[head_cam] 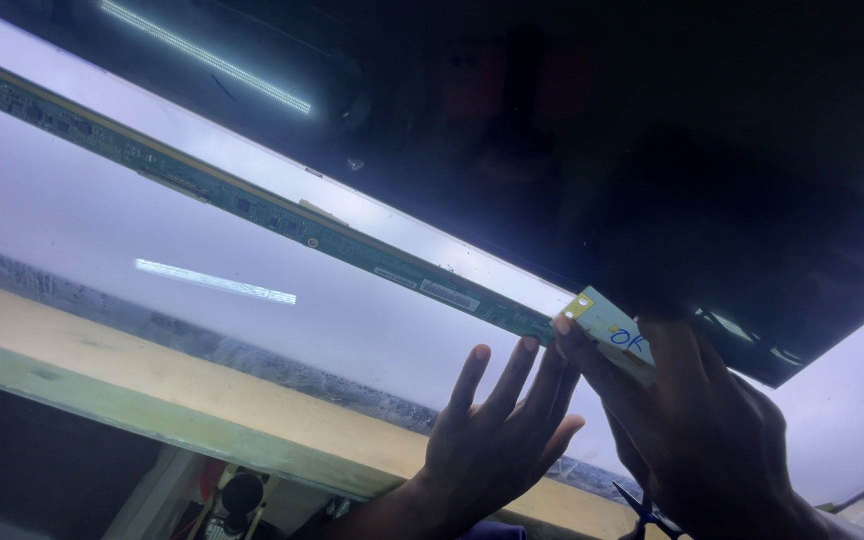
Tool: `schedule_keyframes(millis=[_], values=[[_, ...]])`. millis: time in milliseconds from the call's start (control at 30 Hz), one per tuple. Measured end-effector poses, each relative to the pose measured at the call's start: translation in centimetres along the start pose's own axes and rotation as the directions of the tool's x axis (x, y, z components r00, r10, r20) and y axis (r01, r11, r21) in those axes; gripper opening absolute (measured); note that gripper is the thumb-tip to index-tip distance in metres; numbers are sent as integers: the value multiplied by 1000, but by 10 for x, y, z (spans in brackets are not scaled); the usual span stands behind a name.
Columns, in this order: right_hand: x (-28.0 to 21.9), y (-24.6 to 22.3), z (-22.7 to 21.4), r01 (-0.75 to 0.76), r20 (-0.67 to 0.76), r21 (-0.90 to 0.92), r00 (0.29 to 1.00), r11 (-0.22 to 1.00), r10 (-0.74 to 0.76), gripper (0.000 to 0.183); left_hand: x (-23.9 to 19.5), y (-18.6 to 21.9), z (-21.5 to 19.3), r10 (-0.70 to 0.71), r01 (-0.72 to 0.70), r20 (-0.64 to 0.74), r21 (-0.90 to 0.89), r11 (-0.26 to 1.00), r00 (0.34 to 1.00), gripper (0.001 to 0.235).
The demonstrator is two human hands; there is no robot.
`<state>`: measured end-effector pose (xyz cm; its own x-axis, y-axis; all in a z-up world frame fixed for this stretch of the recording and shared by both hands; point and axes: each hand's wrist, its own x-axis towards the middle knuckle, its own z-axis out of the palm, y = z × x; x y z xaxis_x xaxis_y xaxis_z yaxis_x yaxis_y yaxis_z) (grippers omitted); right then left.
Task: The person handles a small green circuit board and a yellow connector, aligning them on a light table. They then move to a larger monitor assembly, positioning the circuit board along the edge of the screen and securing it with tape.
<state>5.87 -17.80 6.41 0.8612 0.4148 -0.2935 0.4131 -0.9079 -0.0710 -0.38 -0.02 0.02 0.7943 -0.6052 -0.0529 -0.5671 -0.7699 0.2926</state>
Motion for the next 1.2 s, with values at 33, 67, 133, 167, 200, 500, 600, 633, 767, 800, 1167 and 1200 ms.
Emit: schedule_keyframes(millis=[33,67,133,167,200,500,600,633,767,800,1167,1200], values=[[-4,2,1,-3,-2,1,1000,1000,3,49,1,0,1,3,-3,1,2,1000,1000,79],[-8,3,2,-22,10,-10,1000,1000,22,50,1,-1,2,8,-8,-1,-10,1000,1000,80],[-8,3,1,-23,30,-16,999,1000,24,51,0,4,1,-7,7,6,-23,1000,1000,81],[-2,2,-1,0,-16,7,1000,1000,0,48,1,4,0,-16,16,6,-8,1000,1000,78],[3,2,-3,24,-62,29,998,999,-22,46,3,4,-1,-25,25,6,7,1000,1000,75],[-3,5,1,0,-1,-38,1000,999,0,61,6,7,-5,-10,8,21,68,998,1000,77],[-6,10,0,-5,-42,-15,999,1000,4,46,5,11,0,-9,7,37,65,998,999,81],[-13,12,-4,-14,-40,-7,999,1000,14,46,5,12,0,0,-3,44,66,998,999,81],[-40,7,-10,-223,-155,-41,965,974,214,24,6,14,2,-6,5,27,52,999,1000,80],[-47,2,-9,-364,-223,94,899,927,376,44,7,16,2,-11,9,25,44,999,1000,77],[-26,30,5,-14,-136,43,991,999,20,43,5,25,9,-23,20,44,64,998,999,66],[-24,30,5,-11,-136,46,991,999,17,41,4,25,10,-25,21,58,59,998,998,69]])
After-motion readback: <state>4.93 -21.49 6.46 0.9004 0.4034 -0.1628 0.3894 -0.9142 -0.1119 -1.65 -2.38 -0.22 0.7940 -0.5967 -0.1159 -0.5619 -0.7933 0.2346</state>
